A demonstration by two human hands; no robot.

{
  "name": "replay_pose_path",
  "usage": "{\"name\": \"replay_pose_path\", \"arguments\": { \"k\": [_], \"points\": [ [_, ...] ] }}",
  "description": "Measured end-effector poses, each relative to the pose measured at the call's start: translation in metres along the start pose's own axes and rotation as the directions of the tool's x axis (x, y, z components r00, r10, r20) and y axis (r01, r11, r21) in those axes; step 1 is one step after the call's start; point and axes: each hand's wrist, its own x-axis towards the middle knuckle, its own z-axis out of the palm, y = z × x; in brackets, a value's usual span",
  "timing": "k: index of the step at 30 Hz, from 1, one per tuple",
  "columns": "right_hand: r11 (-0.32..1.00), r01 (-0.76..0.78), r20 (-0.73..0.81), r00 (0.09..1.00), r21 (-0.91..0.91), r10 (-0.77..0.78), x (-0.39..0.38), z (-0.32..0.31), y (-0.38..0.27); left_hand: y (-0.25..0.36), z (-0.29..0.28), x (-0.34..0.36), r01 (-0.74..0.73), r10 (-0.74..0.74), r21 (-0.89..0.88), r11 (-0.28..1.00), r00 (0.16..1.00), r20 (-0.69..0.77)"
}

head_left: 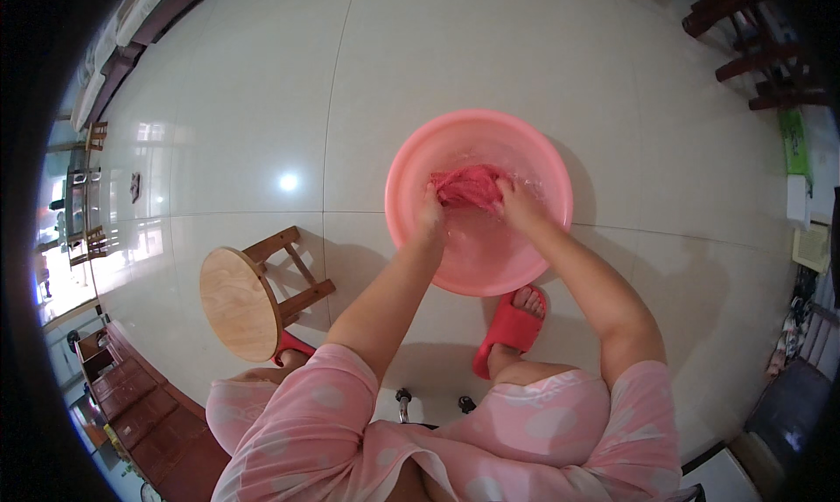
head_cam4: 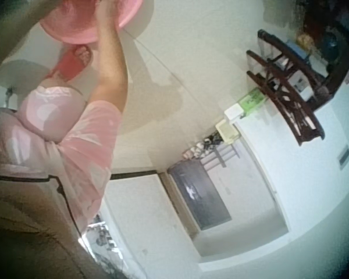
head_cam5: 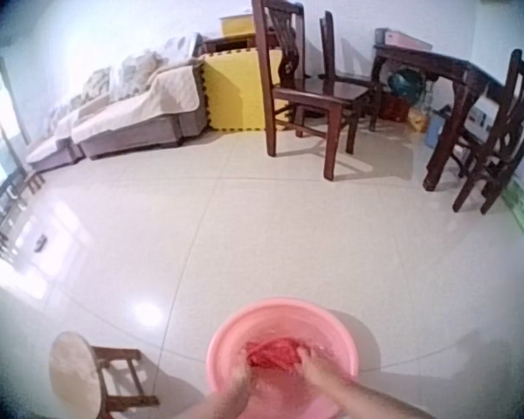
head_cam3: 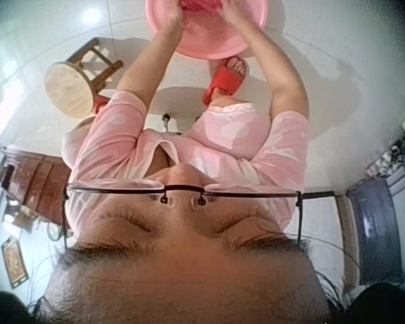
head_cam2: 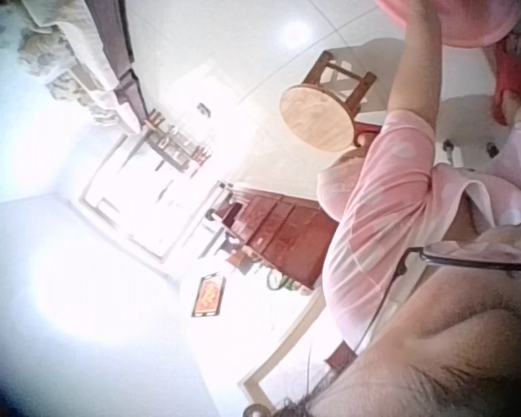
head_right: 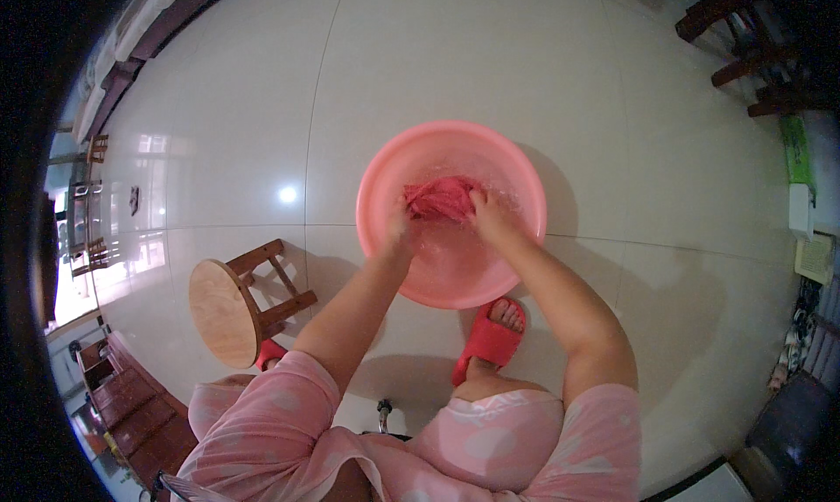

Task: The person sits on the floor and wipes the tiles using a pink cloth by hand, then moves to a pink basin and rinses the cloth in water.

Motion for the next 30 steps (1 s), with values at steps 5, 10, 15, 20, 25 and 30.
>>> {"name": "replay_pose_path", "arguments": {
  "k": [5, 10, 15, 20, 25, 30],
  "points": [
    [0.994, 0.016, 0.522, 0.852, -0.110, 0.044, -0.002, -0.022, -0.032, -0.010, -0.029, 0.015, 0.112, -0.107, 0.072, 0.991, 0.991, -0.075],
    [0.963, -0.240, -0.042, 0.971, -0.126, 0.236, -0.014, 0.007, 0.010, -0.019, 0.023, -0.039, 0.155, -0.157, 0.097, 0.983, 0.987, 0.014],
    [0.248, -0.519, 0.360, 0.798, 0.818, 0.483, -0.013, 0.034, -0.039, -0.017, 0.022, -0.029, 0.542, -0.530, -0.036, 0.839, 0.832, 0.165],
    [0.595, -0.194, 0.128, 0.980, 0.780, 0.152, -0.022, -0.026, -0.120, -0.009, -0.018, 0.019, 0.645, -0.358, -0.270, 0.715, 0.669, 0.651],
    [0.843, 0.067, 0.020, 0.996, 0.533, -0.091, -0.019, -0.033, -0.120, -0.023, -0.015, 0.020, 0.604, -0.411, -0.394, 0.693, 0.779, 0.473],
    [0.976, 0.025, -0.008, 1.000, 0.216, -0.023, -0.009, -0.031, -0.088, 0.005, 0.031, -0.038, 0.588, -0.538, -0.190, 0.786, 0.803, 0.258]
  ]
}}
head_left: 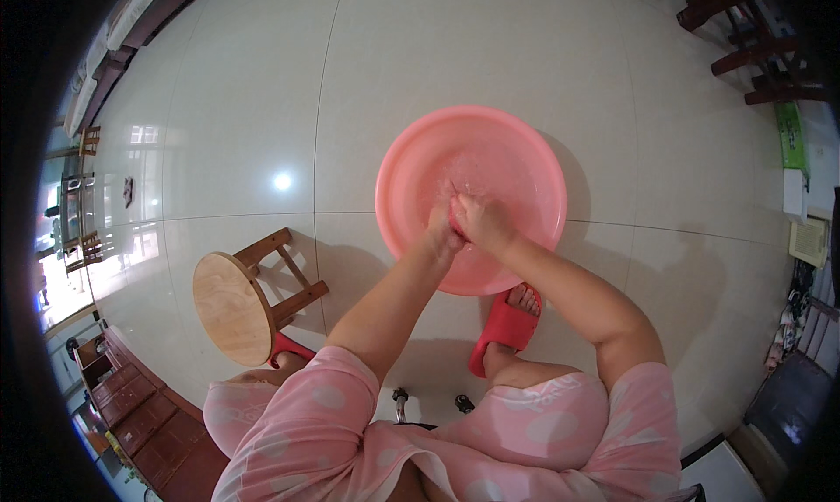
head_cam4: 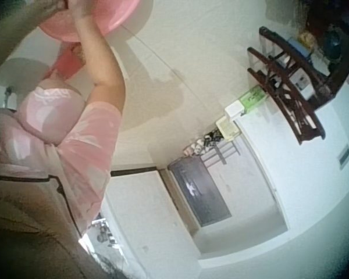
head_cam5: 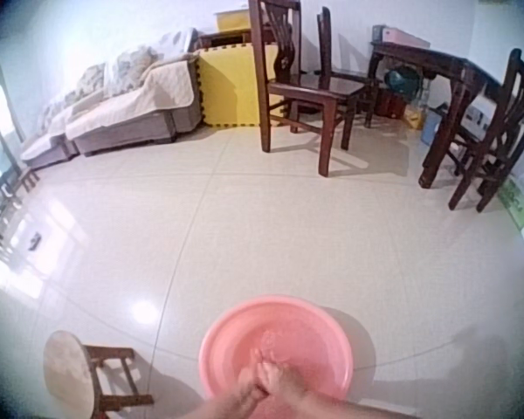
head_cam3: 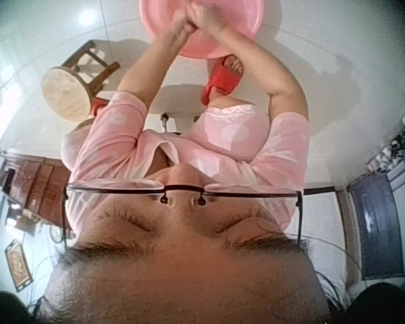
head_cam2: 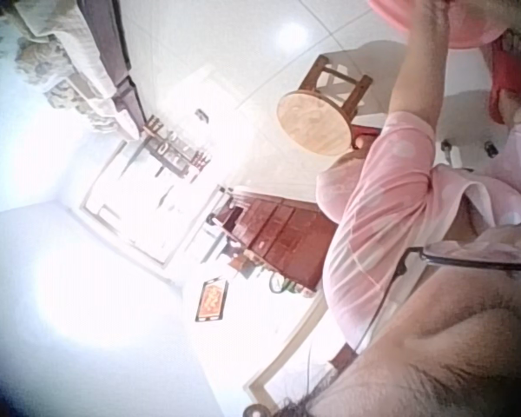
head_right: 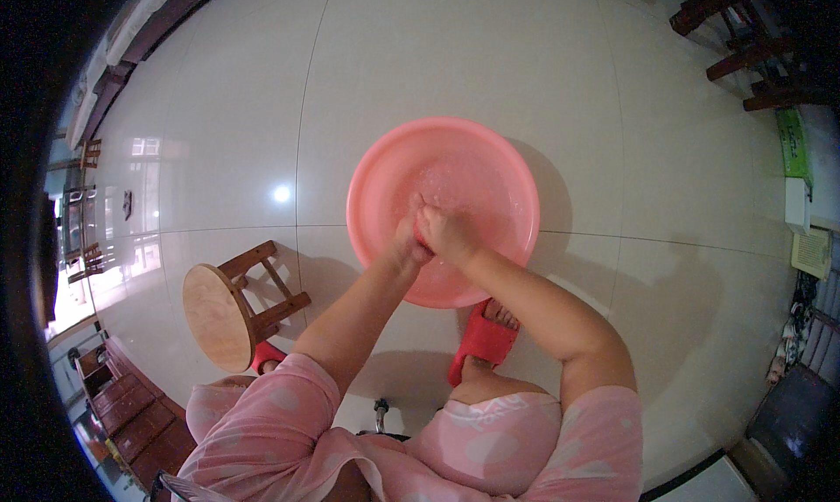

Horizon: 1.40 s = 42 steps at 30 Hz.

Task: The person sits on the floor and wipes the tiles using a pink cloth by hand, then moves to a pink basin and rinses the cloth in water.

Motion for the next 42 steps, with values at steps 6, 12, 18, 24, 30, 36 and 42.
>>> {"name": "replay_pose_path", "arguments": {
  "k": [6, 12, 18, 24, 30, 36, 42],
  "points": [
    [0.986, -0.124, -0.096, 0.986, 0.115, 0.136, 0.015, 0.009, 0.066, -0.002, -0.004, 0.003, -0.320, 0.444, 0.490, 0.811, 0.882, -0.160],
    [0.917, -0.149, 0.310, 0.911, -0.370, 0.273, -0.007, 0.016, 0.089, 0.008, -0.034, 0.033, -0.175, 0.550, 0.811, 0.559, 0.810, -0.205],
    [0.922, -0.115, 0.312, 0.919, -0.369, 0.240, 0.008, -0.011, 0.070, 0.001, -0.067, 0.045, -0.068, 0.787, 0.936, 0.346, 0.564, -0.249],
    [0.619, -0.492, -0.030, 0.768, 0.612, 0.640, -0.004, 0.045, 0.097, -0.018, 0.006, 0.015, -0.072, 0.101, 0.201, 0.977, 0.985, -0.141],
    [0.571, -0.235, 0.137, 0.968, 0.786, 0.211, -0.008, 0.036, -0.004, 0.030, -0.037, 0.025, -0.036, 0.030, 0.036, 0.999, 0.987, 0.160],
    [0.891, -0.083, 0.115, 0.993, 0.445, 0.035, -0.011, -0.003, -0.030, 0.016, -0.018, 0.025, -0.231, 0.230, -0.005, 0.973, 0.967, 0.112],
    [0.972, 0.192, -0.057, 0.981, 0.139, -0.186, 0.002, 0.014, -0.018, 0.013, -0.028, 0.024, -0.266, 0.265, -0.067, 0.962, 0.964, -0.031]
  ]
}}
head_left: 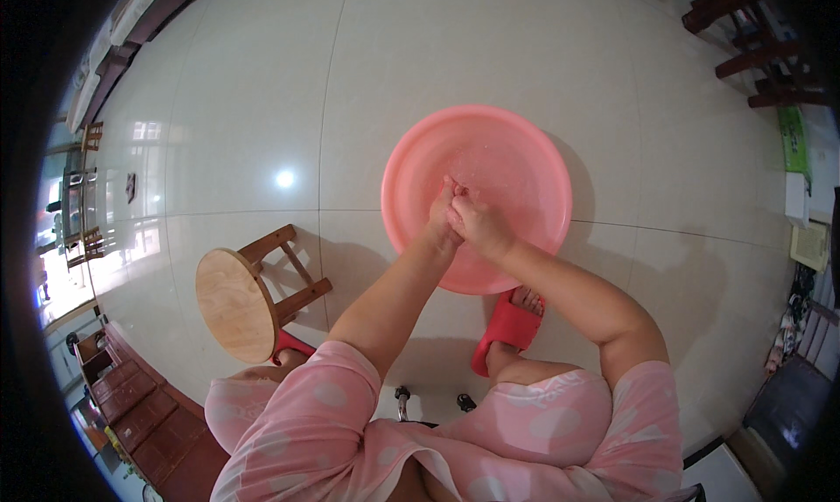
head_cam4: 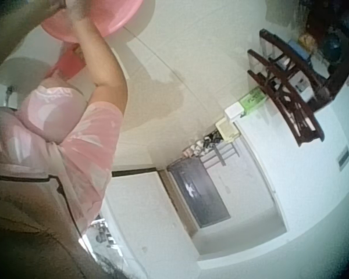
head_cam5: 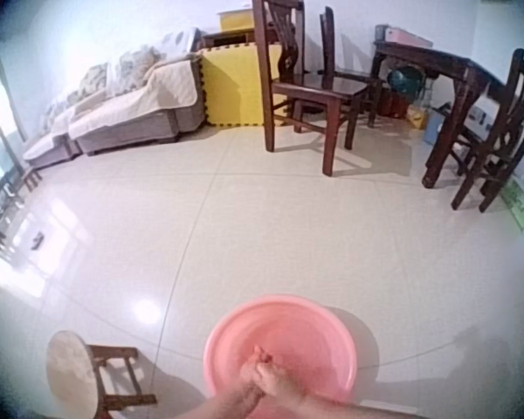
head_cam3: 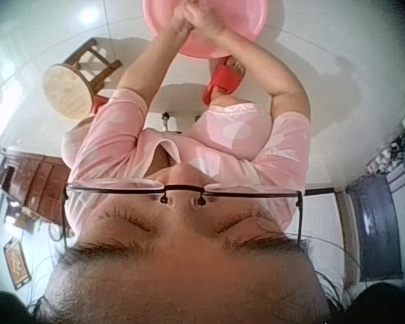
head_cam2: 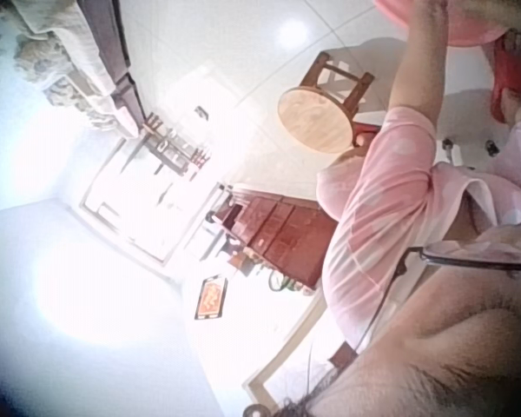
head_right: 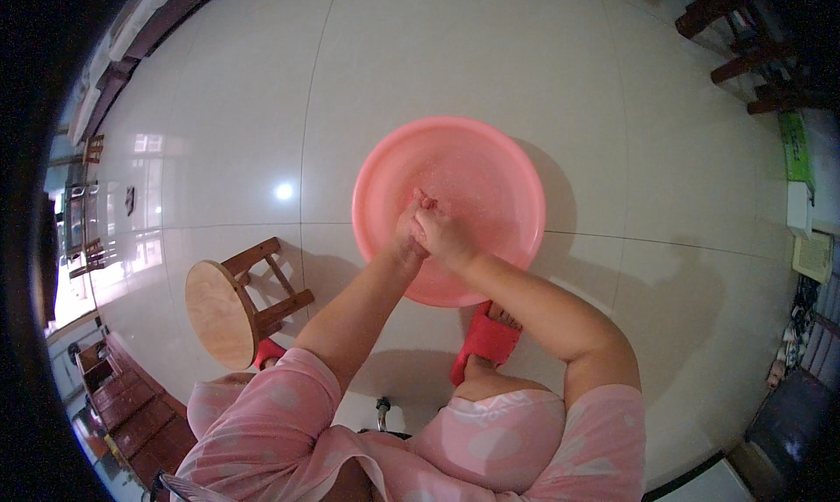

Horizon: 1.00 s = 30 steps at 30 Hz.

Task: The person sits on the floor and wipes the tiles using a pink cloth by hand, then moves to a pink basin and rinses the cloth in water.

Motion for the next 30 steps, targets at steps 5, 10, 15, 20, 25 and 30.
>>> {"name": "replay_pose_path", "arguments": {
  "k": [5, 10, 15, 20, 25, 30],
  "points": [
    [0.932, -0.348, 0.040, 0.935, -0.106, 0.354, 0.031, -0.018, 0.048, 0.018, 0.017, -0.021, 0.122, -0.146, 0.292, 0.949, 0.987, 0.060],
    [0.939, -0.172, -0.171, 0.977, -0.297, 0.125, 0.037, -0.033, 0.104, 0.033, 0.029, -0.001, -0.273, 0.313, 0.381, 0.883, 0.949, -0.047],
    [0.868, -0.039, 0.404, 0.874, -0.495, 0.270, 0.031, -0.031, 0.075, 0.049, 0.000, 0.013, -0.055, 0.220, 0.590, 0.806, 0.952, -0.213],
    [0.870, -0.493, 0.229, 0.848, 0.006, 0.479, 0.022, -0.023, 0.117, 0.033, -0.020, 0.026, -0.248, 0.237, 0.580, 0.776, 0.967, 0.096],
    [0.661, -0.624, 0.033, 0.737, 0.415, 0.675, 0.004, 0.000, 0.131, -0.014, 0.029, 0.014, -0.049, 0.060, 0.290, 0.956, 0.998, -0.028],
    [0.424, -0.600, 0.259, 0.735, 0.678, 0.626, 0.015, 0.010, 0.017, 0.029, 0.019, 0.004, 0.063, -0.063, 0.005, 0.998, 0.996, 0.068]
  ]
}}
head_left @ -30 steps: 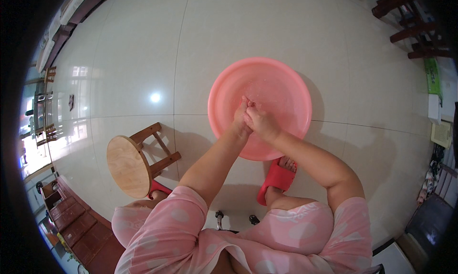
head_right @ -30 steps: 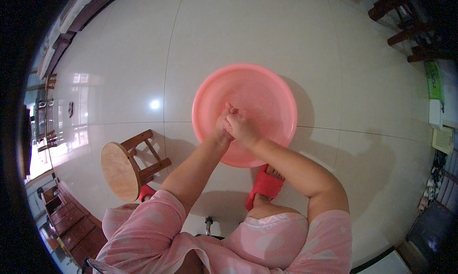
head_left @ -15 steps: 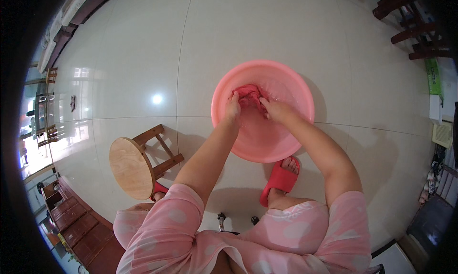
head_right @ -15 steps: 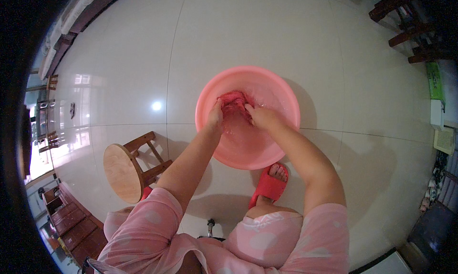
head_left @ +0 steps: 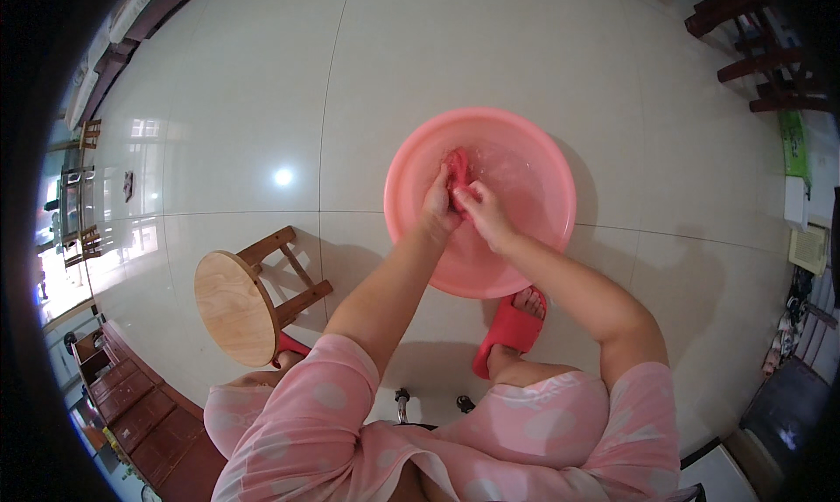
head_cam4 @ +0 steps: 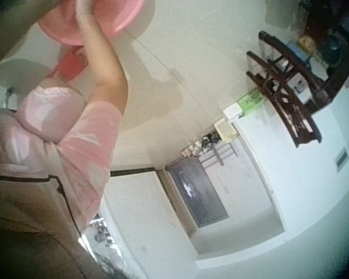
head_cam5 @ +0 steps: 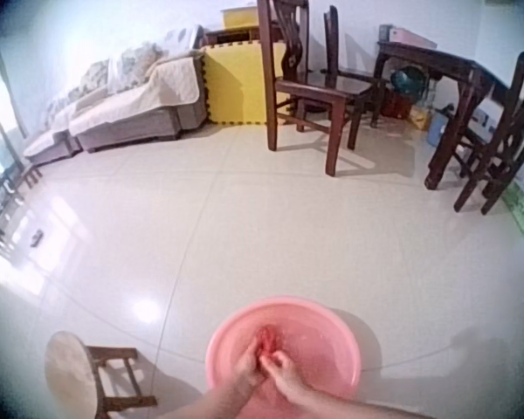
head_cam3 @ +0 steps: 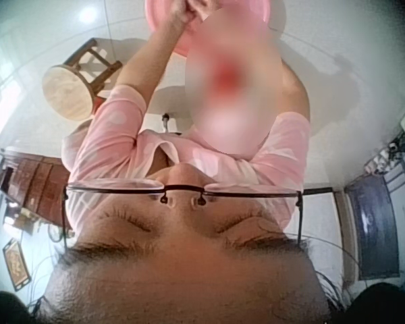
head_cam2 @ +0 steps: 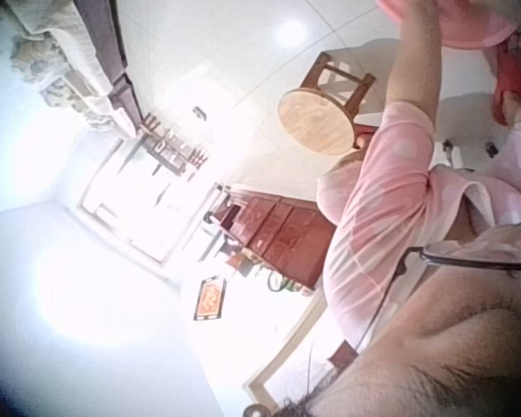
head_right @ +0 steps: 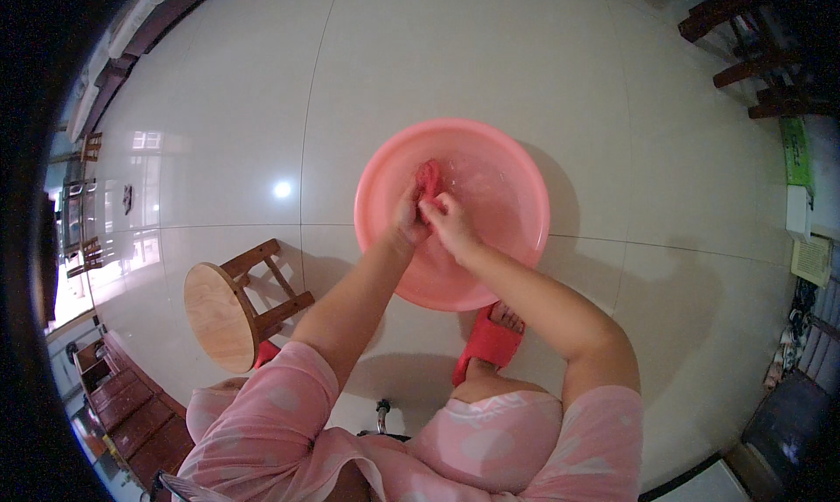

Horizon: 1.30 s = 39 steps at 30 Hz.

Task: The person sits on the floor and wipes the tiles using a pink cloth by hand, then moves to a pink basin and rinses the cloth in water.

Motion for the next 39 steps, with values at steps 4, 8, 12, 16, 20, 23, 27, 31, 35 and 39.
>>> {"name": "replay_pose_path", "arguments": {
  "k": [4, 8, 12, 16, 20, 23, 27, 31, 35, 39],
  "points": [
    [0.788, 0.431, 0.216, 0.902, -0.440, -0.373, -0.026, 0.014, -0.021, 0.017, -0.007, 0.009, 0.050, -0.053, 0.206, 0.977, 0.999, 0.006],
    [0.583, 0.558, 0.313, 0.824, -0.591, -0.471, -0.028, 0.010, -0.030, 0.004, -0.009, 0.007, 0.075, -0.080, 0.182, 0.981, 0.997, 0.019],
    [0.355, 0.600, 0.297, 0.723, -0.717, -0.624, -0.008, -0.004, -0.016, -0.010, 0.007, -0.011, 0.102, -0.091, 0.095, 0.990, 0.990, -0.112],
    [0.428, 0.348, 0.135, 0.881, -0.834, -0.454, 0.024, -0.023, -0.005, -0.017, -0.004, -0.011, 0.035, -0.008, 0.175, 0.984, 0.988, -0.156],
    [0.387, 0.577, 0.250, 0.735, -0.720, -0.630, 0.056, -0.079, 0.035, -0.020, -0.013, 0.001, -0.206, 0.381, 0.568, 0.797, 0.901, -0.207],
    [0.148, 0.252, 0.144, 0.847, -0.956, -0.511, 0.048, -0.083, 0.041, -0.007, -0.049, 0.021, -0.218, 0.359, 0.519, 0.827, 0.914, -0.189],
    [0.126, 0.237, 0.245, 0.968, -0.963, 0.052, 0.028, -0.061, 0.010, -0.001, -0.075, 0.025, -0.211, 0.378, 0.618, 0.757, 0.914, -0.150],
    [0.171, 0.123, 0.067, 0.952, -0.978, -0.298, 0.023, -0.079, 0.015, -0.021, -0.054, 0.016, -0.295, 0.476, 0.736, 0.609, 0.878, -0.041],
    [0.316, 0.118, -0.095, 0.807, -0.941, -0.583, 0.027, -0.059, 0.043, -0.044, -0.024, 0.008, -0.095, 0.202, 0.425, 0.900, 0.956, -0.213],
    [0.998, -0.062, -0.072, 0.995, 0.027, 0.064, -0.003, -0.015, 0.016, -0.024, -0.001, -0.011, 0.200, -0.192, 0.211, 0.957, 0.980, -0.058]
  ]
}}
